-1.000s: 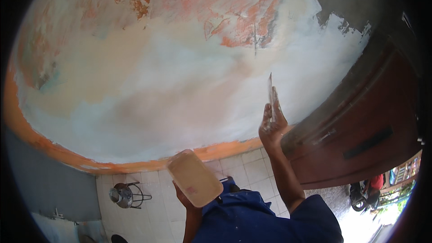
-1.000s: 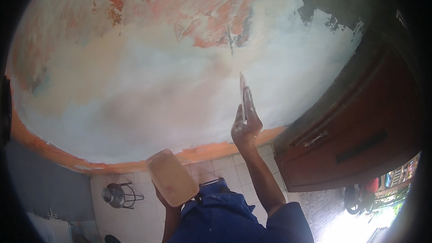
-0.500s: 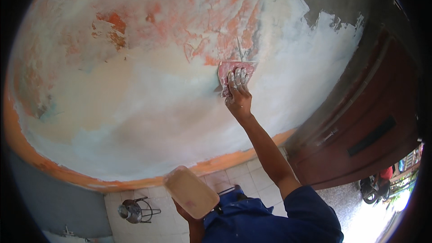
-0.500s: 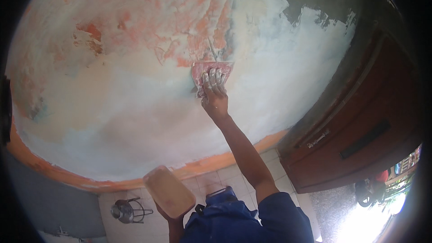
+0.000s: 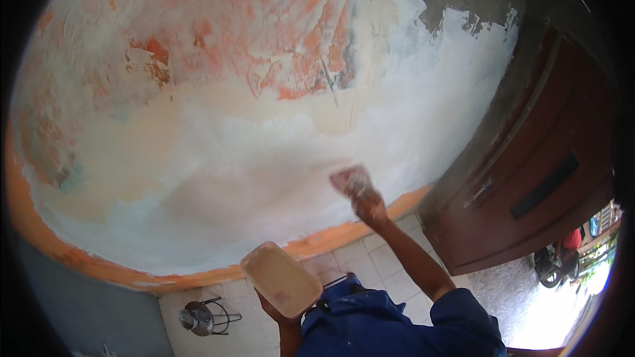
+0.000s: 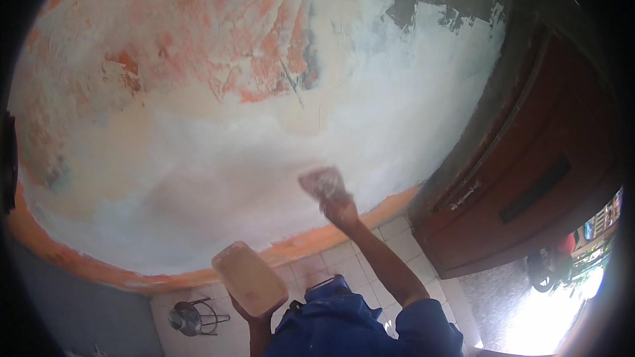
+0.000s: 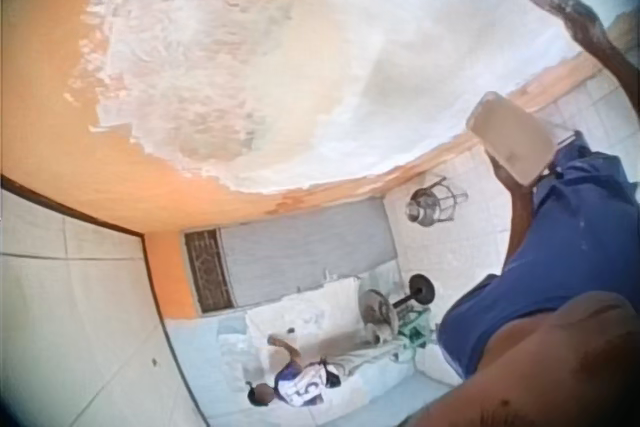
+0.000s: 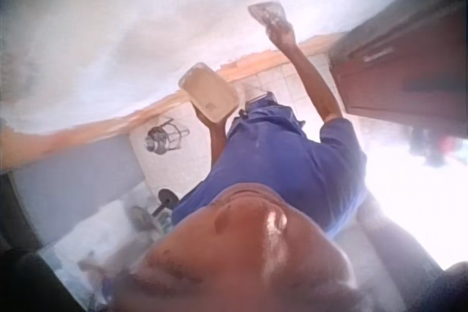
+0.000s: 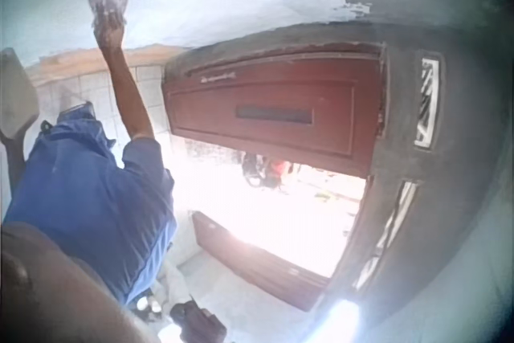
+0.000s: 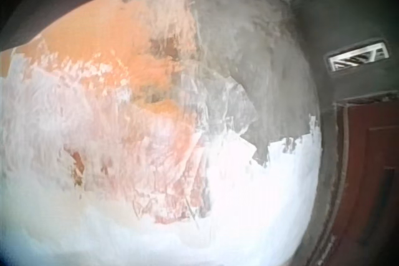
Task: The person applies plaster to a wall using a trowel and a plastic container.
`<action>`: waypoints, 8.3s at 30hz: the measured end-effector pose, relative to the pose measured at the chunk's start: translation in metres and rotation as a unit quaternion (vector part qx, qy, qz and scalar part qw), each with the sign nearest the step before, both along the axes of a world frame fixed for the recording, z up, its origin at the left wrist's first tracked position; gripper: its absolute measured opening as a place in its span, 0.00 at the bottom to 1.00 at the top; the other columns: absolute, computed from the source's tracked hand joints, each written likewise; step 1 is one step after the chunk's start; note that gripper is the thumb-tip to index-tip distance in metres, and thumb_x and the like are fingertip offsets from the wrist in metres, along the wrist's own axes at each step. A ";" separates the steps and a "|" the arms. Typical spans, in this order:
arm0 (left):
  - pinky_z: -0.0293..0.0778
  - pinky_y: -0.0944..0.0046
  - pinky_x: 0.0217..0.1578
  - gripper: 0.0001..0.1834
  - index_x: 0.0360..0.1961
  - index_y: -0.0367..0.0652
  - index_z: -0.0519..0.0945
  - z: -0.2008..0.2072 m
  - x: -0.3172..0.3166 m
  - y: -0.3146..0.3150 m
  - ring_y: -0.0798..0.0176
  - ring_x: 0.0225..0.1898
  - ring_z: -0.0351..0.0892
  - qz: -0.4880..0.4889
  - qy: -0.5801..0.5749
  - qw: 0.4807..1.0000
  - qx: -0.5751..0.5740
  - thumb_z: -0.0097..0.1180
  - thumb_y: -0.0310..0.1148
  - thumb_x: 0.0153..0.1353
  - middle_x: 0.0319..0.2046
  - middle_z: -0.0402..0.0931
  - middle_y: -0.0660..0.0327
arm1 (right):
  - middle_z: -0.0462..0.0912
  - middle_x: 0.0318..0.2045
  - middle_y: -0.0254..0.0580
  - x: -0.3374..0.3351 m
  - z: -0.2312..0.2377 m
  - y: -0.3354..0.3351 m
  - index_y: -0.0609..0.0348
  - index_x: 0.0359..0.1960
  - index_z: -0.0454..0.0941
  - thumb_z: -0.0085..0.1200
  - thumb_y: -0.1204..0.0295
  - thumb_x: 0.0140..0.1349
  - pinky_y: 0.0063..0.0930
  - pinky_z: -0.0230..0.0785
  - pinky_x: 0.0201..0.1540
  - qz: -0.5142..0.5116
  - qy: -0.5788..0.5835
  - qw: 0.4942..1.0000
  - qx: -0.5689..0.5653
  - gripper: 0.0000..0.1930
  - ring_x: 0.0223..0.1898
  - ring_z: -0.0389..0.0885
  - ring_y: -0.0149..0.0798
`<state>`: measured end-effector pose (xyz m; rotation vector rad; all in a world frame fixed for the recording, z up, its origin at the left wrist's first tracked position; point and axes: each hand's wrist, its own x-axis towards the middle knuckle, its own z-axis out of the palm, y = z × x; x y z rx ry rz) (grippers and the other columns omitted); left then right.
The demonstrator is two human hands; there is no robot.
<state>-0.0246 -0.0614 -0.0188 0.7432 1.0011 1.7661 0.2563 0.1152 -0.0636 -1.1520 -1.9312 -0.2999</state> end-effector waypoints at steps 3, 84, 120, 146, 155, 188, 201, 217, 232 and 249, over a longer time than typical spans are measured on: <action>0.80 0.61 0.38 0.55 0.58 0.39 0.64 -0.016 -0.005 -0.009 0.59 0.41 0.78 0.000 0.146 0.988 0.043 0.82 0.37 0.25 0.44 0.73 0.58 | 0.74 0.56 0.56 0.011 0.101 0.027 0.60 0.58 0.71 0.54 0.79 0.54 0.42 0.70 0.56 -0.096 0.041 0.983 0.153 0.26 0.56 0.74 0.54; 0.80 0.61 0.35 0.34 0.61 0.37 0.61 -0.013 -0.020 -0.020 0.59 0.41 0.77 0.048 -0.128 0.990 0.031 0.60 0.39 0.57 0.45 0.71 0.55 | 0.67 0.62 0.55 -0.077 0.112 0.058 0.61 0.61 0.66 0.53 0.82 0.50 0.56 0.55 0.65 -0.117 0.041 0.984 0.130 0.32 0.64 0.63 0.59; 0.76 0.45 0.48 0.31 0.63 0.45 0.62 -0.018 -0.072 -0.047 0.49 0.51 0.75 -0.047 -0.172 0.984 0.021 0.31 0.57 0.70 0.53 0.69 0.53 | 0.73 0.56 0.55 -0.173 0.190 0.012 0.61 0.59 0.69 0.51 0.82 0.55 0.39 0.73 0.52 -0.028 0.113 0.986 0.118 0.26 0.58 0.72 0.52; 0.74 0.52 0.53 0.25 0.61 0.39 0.64 -0.031 -0.077 -0.019 0.52 0.53 0.74 -0.234 -0.341 0.907 0.076 0.39 0.44 0.70 0.53 0.71 0.50 | 0.83 0.37 0.45 -0.157 0.171 -0.195 0.69 0.41 0.74 0.59 0.79 0.57 0.24 0.76 0.39 0.161 0.485 0.758 -0.407 0.11 0.37 0.81 0.30; 0.78 0.52 0.49 0.24 0.60 0.37 0.65 -0.019 -0.062 -0.031 0.51 0.52 0.75 -0.209 -0.419 0.882 0.056 0.47 0.36 0.64 0.52 0.72 0.48 | 0.84 0.34 0.53 -0.186 0.177 -0.204 0.68 0.52 0.67 0.56 0.79 0.57 0.30 0.76 0.39 0.107 0.297 0.859 -0.404 0.20 0.36 0.85 0.44; 0.76 0.51 0.51 0.21 0.56 0.38 0.69 -0.031 -0.068 -0.039 0.54 0.51 0.75 -0.198 -0.389 0.898 0.056 0.41 0.42 0.69 0.50 0.73 0.52 | 0.81 0.37 0.60 -0.202 0.138 -0.209 0.72 0.58 0.57 0.59 0.82 0.43 0.37 0.76 0.40 0.159 0.185 0.844 -0.478 0.37 0.39 0.83 0.56; 0.75 0.52 0.52 0.22 0.57 0.39 0.67 -0.032 -0.059 -0.042 0.55 0.52 0.74 -0.223 -0.366 0.903 0.029 0.39 0.44 0.70 0.50 0.72 0.53 | 0.80 0.43 0.62 -0.198 0.184 -0.225 0.68 0.56 0.60 0.59 0.81 0.50 0.36 0.77 0.43 0.154 0.183 0.826 -0.510 0.30 0.42 0.84 0.54; 0.73 0.52 0.53 0.24 0.58 0.41 0.65 -0.027 -0.057 -0.041 0.55 0.53 0.72 -0.282 -0.367 0.886 0.033 0.38 0.46 0.69 0.52 0.70 0.53 | 0.78 0.42 0.65 -0.196 0.195 -0.228 0.68 0.55 0.60 0.55 0.82 0.48 0.39 0.78 0.41 0.248 0.166 0.816 -0.495 0.30 0.40 0.83 0.59; 0.71 0.51 0.55 0.26 0.60 0.42 0.63 -0.025 -0.058 -0.039 0.54 0.54 0.71 -0.306 -0.364 0.880 0.028 0.37 0.48 0.69 0.53 0.69 0.53 | 0.80 0.31 0.55 -0.216 0.178 -0.228 0.69 0.56 0.60 0.66 0.78 0.39 0.42 0.73 0.34 0.282 0.164 0.848 -0.419 0.39 0.32 0.82 0.56; 0.69 0.51 0.56 0.28 0.61 0.43 0.61 -0.023 -0.063 -0.048 0.54 0.56 0.69 -0.279 -0.366 0.888 0.023 0.36 0.51 0.69 0.55 0.67 0.53 | 0.81 0.34 0.60 -0.231 0.181 -0.208 0.68 0.54 0.63 0.57 0.78 0.51 0.40 0.77 0.36 0.191 0.144 0.832 -0.501 0.27 0.34 0.83 0.59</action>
